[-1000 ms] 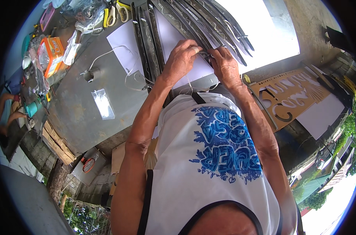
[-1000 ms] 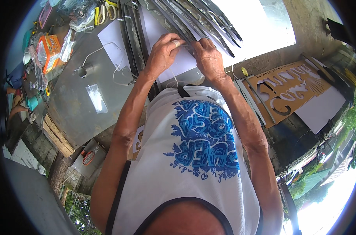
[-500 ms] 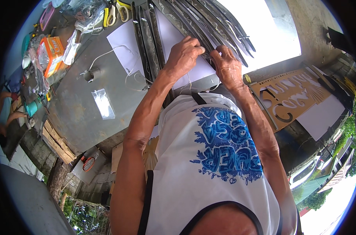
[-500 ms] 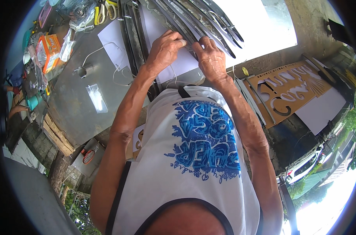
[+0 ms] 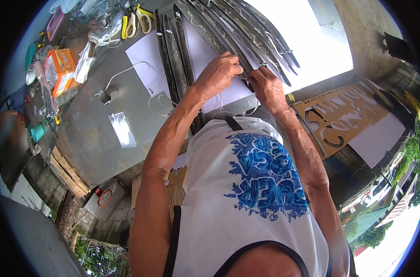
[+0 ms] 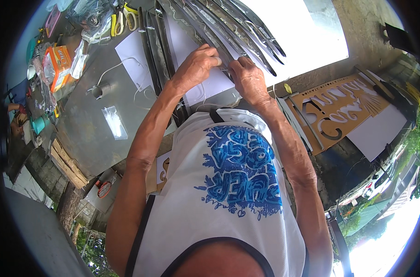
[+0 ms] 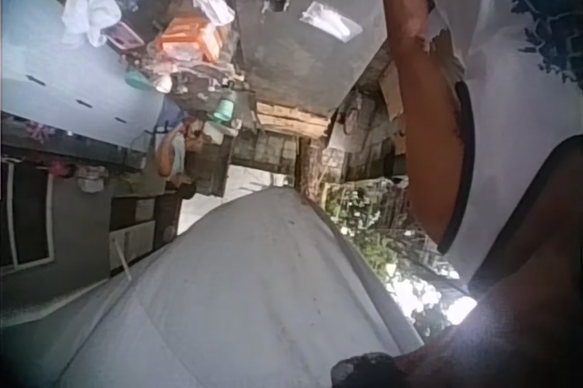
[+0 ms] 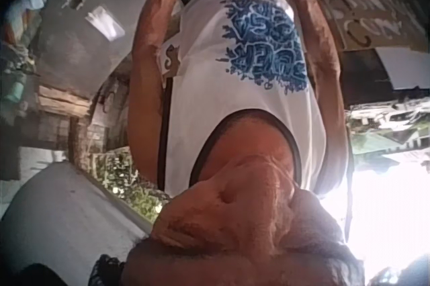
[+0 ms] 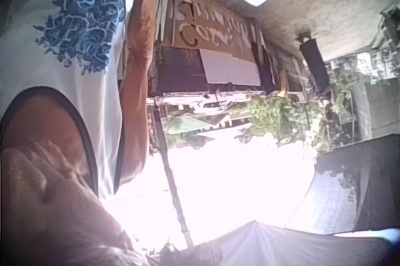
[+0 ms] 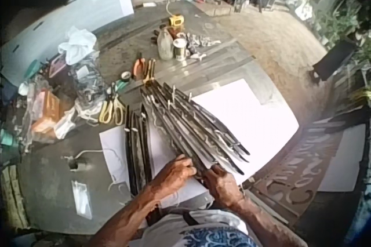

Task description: The person assembles decorative metal letters by attaching white wires to them using small plastic zip ties. They work at a cluttered table, handling the letters and zip ties one by one, securing the wires to the metal surfaces.

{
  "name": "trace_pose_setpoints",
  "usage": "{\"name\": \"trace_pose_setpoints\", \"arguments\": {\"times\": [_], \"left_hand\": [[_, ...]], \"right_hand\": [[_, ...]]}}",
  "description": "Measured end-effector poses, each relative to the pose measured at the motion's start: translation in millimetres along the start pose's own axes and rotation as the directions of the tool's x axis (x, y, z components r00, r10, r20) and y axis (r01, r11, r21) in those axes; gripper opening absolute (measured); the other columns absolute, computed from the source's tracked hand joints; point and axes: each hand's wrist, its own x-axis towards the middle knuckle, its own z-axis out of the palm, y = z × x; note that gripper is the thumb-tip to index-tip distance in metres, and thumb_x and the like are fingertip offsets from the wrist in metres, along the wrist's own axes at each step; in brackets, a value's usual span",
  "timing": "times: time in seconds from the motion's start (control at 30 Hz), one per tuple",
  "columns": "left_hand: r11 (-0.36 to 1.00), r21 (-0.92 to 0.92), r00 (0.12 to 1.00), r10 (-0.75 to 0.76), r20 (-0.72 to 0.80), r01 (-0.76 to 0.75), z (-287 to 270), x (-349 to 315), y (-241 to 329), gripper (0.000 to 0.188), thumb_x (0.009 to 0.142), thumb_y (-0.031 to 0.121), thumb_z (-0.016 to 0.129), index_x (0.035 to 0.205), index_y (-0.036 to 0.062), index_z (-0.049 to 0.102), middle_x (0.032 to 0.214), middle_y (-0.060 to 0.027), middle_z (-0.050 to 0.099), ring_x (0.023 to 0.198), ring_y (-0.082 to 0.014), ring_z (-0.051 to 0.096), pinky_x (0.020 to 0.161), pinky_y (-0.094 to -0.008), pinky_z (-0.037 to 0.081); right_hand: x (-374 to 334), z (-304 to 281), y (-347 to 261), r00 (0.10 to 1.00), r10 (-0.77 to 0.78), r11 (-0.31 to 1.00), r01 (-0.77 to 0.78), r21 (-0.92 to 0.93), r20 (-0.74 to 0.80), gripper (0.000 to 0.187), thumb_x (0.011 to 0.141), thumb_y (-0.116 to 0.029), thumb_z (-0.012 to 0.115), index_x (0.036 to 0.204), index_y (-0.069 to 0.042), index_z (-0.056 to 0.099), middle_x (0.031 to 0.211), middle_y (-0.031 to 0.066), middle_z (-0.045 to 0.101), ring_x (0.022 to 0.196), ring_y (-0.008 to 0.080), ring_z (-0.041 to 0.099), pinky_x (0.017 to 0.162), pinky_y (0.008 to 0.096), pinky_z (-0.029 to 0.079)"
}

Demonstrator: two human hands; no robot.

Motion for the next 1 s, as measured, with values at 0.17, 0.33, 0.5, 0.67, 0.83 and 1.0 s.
{"name": "trace_pose_setpoints", "arguments": {"times": [0.17,0.33,0.5,0.67,0.83,1.0], "left_hand": [[0.998,-0.063,0.999,-0.033,-0.037,0.03,1.3,-3.0,-0.4,0.018,0.078,-0.01,0.065,0.09,-0.0004,0.074,0.088,-0.011,0.064,0.09,-0.0318,0.061,0.083,-0.0409,0.053],[0.997,-0.073,0.999,-0.03,-0.032,0.028,1.7,-4.2,-1.1,0.018,0.08,-0.01,0.065,0.093,0.0001,0.074,0.089,-0.011,0.064,0.091,-0.0321,0.06,0.084,-0.0416,0.052],[0.999,-0.03,0.999,-0.015,-0.029,0.014,2.9,-4.2,-2.1,0.02,0.08,-0.01,0.065,0.095,0.0006,0.074,0.089,-0.0114,0.064,0.091,-0.0324,0.06,0.084,-0.0423,0.052],[0.999,-0.031,0.999,-0.027,0.037,0.028,-1.1,0.8,-1.1,0.02,0.078,-0.01,0.065,0.094,-0.0008,0.074,0.085,-0.0127,0.065,0.087,-0.0327,0.062,0.087,-0.0431,0.052],[0.999,0.0,0.992,-0.039,0.117,0.039,-6.6,9.7,-1.9,0.023,0.074,-0.011,0.066,0.093,-0.0035,0.075,0.084,-0.0134,0.066,0.087,-0.0311,0.064,0.084,-0.0414,0.054],[0.999,-0.034,0.993,0.008,0.119,-0.004,-5.5,6.5,-8.1,0.023,0.074,-0.012,0.065,0.093,-0.0036,0.076,0.086,-0.0131,0.067,0.089,-0.0312,0.063,0.083,-0.0404,0.054]], "right_hand": [[-0.4,-1.0,-4.2,0.997,0.048,0.999,-0.048,-0.013,0.057,0.01,0.09,-0.011,0.07,0.097,-0.005,0.068,0.093,0.0142,0.065,0.09,0.0349,0.067,0.078,0.0463,0.056],[-0.6,2.6,-6.6,0.997,0.055,0.998,-0.055,-0.011,0.056,0.009,0.091,-0.009,0.068,0.098,-0.004,0.067,0.095,0.0155,0.065,0.093,0.0357,0.066,0.081,0.0472,0.055],[-1.3,10.3,-6.4,1.0,0.006,0.997,-0.005,-0.077,0.003,0.009,0.089,-0.006,0.068,0.097,-0.003,0.067,0.094,0.0147,0.064,0.093,0.0353,0.066,0.079,0.0465,0.056],[-2.5,12.7,-8.2,1.0,-0.021,0.992,0.019,-0.125,-0.009,0.01,0.086,-0.005,0.069,0.096,-0.003,0.067,0.094,0.0145,0.064,0.093,0.0352,0.066,0.077,0.0467,0.057],[-2.6,11.1,-8.3,0.999,0.033,0.998,-0.032,-0.059,0.01,0.016,0.083,-0.006,0.069,0.098,-0.003,0.067,0.097,0.016,0.064,0.096,0.0357,0.065,0.08,0.0466,0.057],[-4.4,14.6,-4.9,0.998,0.056,0.998,-0.056,-0.033,-0.003,0.011,0.085,-0.006,0.069,0.096,-0.004,0.068,0.094,0.0144,0.065,0.092,0.0352,0.066,0.077,0.0467,0.057]]}}
